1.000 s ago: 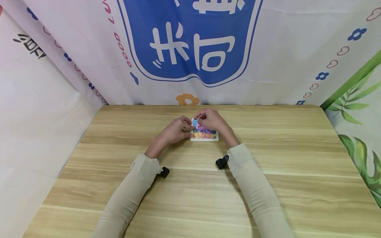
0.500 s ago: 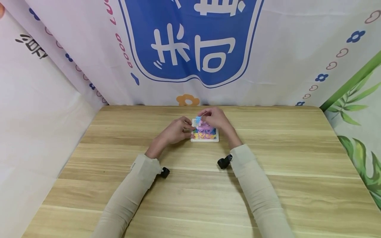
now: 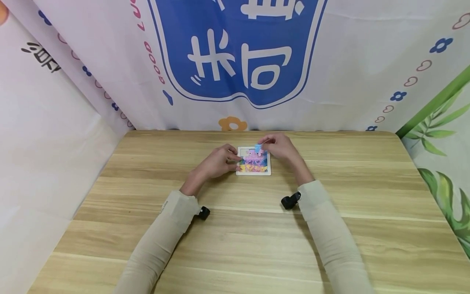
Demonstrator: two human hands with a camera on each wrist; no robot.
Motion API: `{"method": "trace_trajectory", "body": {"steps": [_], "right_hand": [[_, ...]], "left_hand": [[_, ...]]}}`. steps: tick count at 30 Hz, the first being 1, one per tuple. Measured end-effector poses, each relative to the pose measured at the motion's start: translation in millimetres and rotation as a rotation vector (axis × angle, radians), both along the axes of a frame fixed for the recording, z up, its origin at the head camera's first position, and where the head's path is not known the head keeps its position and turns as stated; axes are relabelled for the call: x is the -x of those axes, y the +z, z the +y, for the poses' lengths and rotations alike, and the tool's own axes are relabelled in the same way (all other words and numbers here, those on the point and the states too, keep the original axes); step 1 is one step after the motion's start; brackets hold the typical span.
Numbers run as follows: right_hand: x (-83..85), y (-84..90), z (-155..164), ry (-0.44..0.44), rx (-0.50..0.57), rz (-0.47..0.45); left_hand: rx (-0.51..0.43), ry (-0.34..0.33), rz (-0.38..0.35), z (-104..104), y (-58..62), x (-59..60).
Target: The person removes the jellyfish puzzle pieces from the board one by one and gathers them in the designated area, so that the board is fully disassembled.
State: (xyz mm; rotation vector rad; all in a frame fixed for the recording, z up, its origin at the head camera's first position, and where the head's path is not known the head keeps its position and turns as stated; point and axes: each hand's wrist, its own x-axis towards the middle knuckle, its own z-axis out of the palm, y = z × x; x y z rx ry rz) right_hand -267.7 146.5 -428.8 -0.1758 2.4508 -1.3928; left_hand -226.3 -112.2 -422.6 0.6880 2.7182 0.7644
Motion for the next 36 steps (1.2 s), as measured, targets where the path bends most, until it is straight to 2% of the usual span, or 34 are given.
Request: {"method": "trace_trajectory", "body": {"steps": [9,19,36], "right_hand": [[-1.8,0.2,21,-0.021,0.038,-0.030],[-5.6,1.3,40,-0.010,0.002,-0.037],[-9.4,-0.2,69,-0.019,-0.044,-0.024]], "left_hand": [[0.000,0.019,-0.016,-1,1.6,-1.7],[0.026,-0.008,-0.012,-3,4.6,-4.2],[0.065,0.006,-0.041,1,6.4,-5.4]]}}
